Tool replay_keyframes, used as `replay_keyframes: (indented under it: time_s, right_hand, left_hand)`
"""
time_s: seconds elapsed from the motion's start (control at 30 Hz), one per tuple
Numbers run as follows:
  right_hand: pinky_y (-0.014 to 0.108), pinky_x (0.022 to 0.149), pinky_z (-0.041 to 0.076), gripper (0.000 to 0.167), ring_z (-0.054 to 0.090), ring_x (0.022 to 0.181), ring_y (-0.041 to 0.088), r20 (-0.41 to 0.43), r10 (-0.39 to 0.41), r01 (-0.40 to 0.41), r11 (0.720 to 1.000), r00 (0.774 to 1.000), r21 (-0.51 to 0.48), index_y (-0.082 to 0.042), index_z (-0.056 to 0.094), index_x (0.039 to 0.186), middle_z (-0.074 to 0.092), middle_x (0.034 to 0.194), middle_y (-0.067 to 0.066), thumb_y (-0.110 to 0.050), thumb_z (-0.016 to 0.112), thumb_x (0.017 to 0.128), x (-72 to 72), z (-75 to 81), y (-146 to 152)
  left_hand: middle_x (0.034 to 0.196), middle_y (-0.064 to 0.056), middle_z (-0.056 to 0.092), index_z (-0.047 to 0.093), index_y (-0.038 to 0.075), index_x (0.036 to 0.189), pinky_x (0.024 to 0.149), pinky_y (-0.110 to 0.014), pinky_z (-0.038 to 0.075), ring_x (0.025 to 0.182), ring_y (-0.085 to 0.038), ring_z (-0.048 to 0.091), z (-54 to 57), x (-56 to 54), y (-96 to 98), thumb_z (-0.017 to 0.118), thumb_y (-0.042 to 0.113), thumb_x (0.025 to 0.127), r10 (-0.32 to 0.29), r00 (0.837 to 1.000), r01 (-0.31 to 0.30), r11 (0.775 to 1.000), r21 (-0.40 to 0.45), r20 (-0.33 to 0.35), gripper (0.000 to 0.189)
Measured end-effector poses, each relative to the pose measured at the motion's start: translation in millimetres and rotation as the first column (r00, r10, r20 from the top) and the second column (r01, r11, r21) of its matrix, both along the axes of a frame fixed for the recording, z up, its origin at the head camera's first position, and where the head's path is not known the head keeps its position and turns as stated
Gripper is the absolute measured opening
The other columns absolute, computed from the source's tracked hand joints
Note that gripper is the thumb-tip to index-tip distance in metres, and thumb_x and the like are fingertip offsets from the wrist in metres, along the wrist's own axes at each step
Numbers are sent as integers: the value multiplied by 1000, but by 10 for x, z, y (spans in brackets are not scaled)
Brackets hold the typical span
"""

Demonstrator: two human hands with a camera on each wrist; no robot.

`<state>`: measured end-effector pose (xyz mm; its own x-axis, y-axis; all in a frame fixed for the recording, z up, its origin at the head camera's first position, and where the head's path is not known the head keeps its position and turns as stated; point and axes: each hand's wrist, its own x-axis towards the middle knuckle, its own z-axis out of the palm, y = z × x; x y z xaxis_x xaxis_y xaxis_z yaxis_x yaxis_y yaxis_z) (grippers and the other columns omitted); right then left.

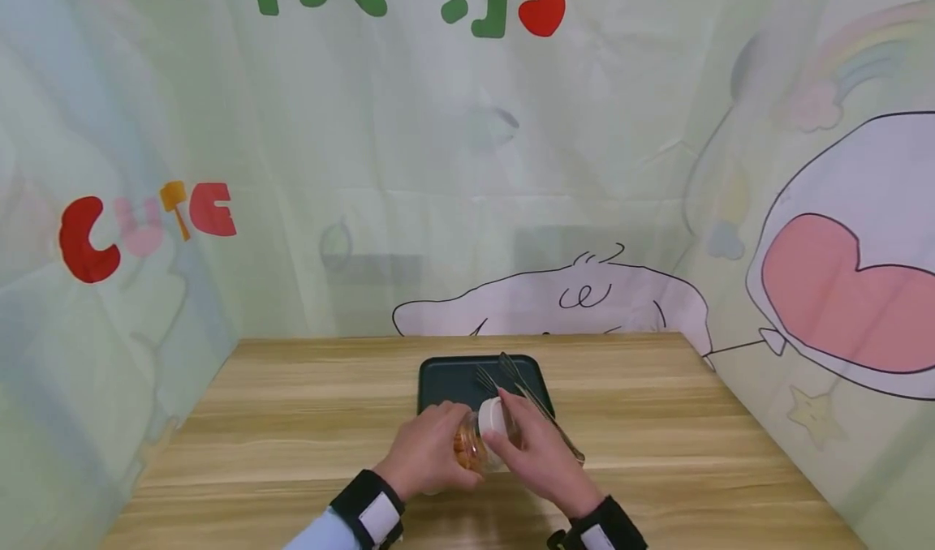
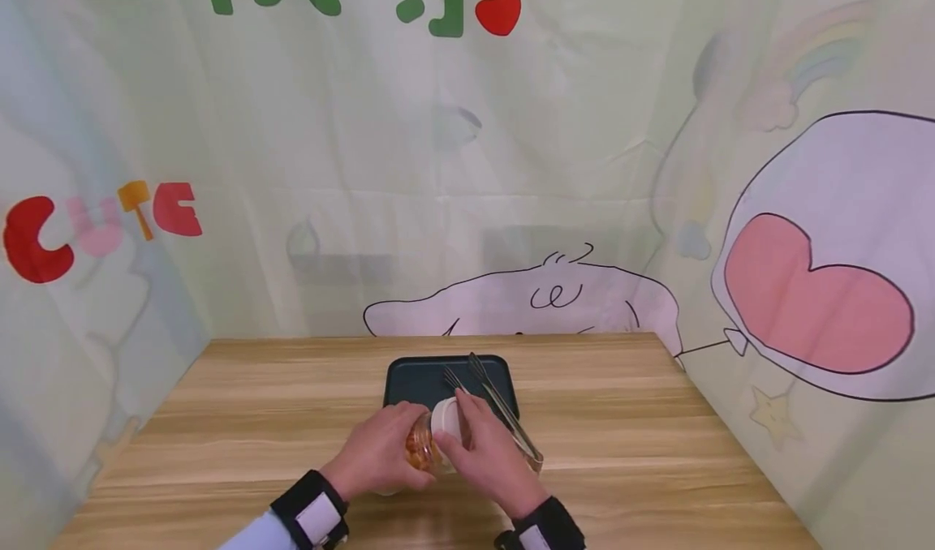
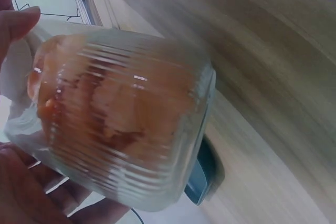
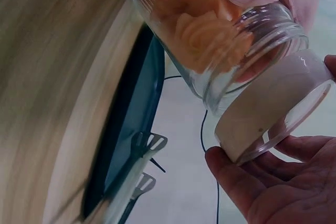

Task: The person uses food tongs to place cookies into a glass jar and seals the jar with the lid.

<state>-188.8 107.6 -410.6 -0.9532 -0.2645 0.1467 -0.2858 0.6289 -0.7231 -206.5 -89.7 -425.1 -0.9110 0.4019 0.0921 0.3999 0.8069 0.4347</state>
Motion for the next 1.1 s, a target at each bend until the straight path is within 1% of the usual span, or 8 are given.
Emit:
replay_keyframes:
  time_s: [0.2,0.37,0.47,0.6,0.73,0.93,1.03,1.1]
  right_hand:
    - [58,100,56,76,60,127,35,14,12,-12,1000,1000,-5,-1,44,155,49,155,23,-49,65,99,17,-51,-3]
    - [61,102,53,74,58,128,36,34,24,-24,1000,999,-18,-3,46,154,48,156,23,-49,65,100,30,-72,-22]
    - [61,103,52,73,58,130,37,30,41,-41,999,999,0,-3,46,154,48,156,23,-49,64,100,37,-74,-39]
    - [60,103,53,72,59,128,37,-3,58,-58,998,998,31,0,47,153,51,153,24,-48,63,101,37,-85,-71]
    - [57,100,56,76,62,124,35,-4,13,-13,999,1000,41,5,49,149,56,145,26,-52,61,101,45,-71,-136]
    - [51,88,60,77,68,105,28,-8,-114,115,989,993,92,7,57,140,69,123,22,-58,58,100,62,-44,-248]
    - [47,83,60,75,67,98,25,-7,-146,146,983,989,107,7,58,138,71,116,19,-58,58,100,56,-48,-282]
    - [48,83,60,77,67,99,26,-5,-146,145,984,989,102,8,57,140,70,118,20,-58,58,100,52,-54,-286]
  left_hand:
    - [116,-2,66,61,16,131,82,-41,62,93,-13,61,-9,3,-3,93,48,67,-11,1000,11,1000,3,-11,78]
    - [117,-2,66,60,17,131,83,-40,62,92,-12,61,-4,6,-10,93,47,67,-13,1000,13,1000,20,3,78]
    - [116,-1,66,61,17,130,84,-39,62,92,-12,61,-2,5,-11,94,45,66,-19,1000,19,999,33,12,77]
    - [115,-1,66,61,17,130,85,-40,62,93,-11,62,7,4,-17,95,43,66,-30,999,29,998,53,18,77]
    - [114,-1,66,61,17,130,84,-40,62,92,-11,62,-4,10,-31,95,43,67,-25,1000,24,998,61,12,76]
    - [113,0,66,61,18,129,83,-40,62,91,-11,61,-23,10,-41,94,45,67,-17,1000,18,998,53,-4,76]
    - [114,-1,66,61,17,129,83,-41,62,91,-11,61,-23,3,-48,95,45,67,-14,1000,13,998,61,6,76]
    - [114,-1,65,61,17,129,83,-40,62,91,-11,60,-21,0,-56,95,44,66,-13,1000,12,997,71,15,76]
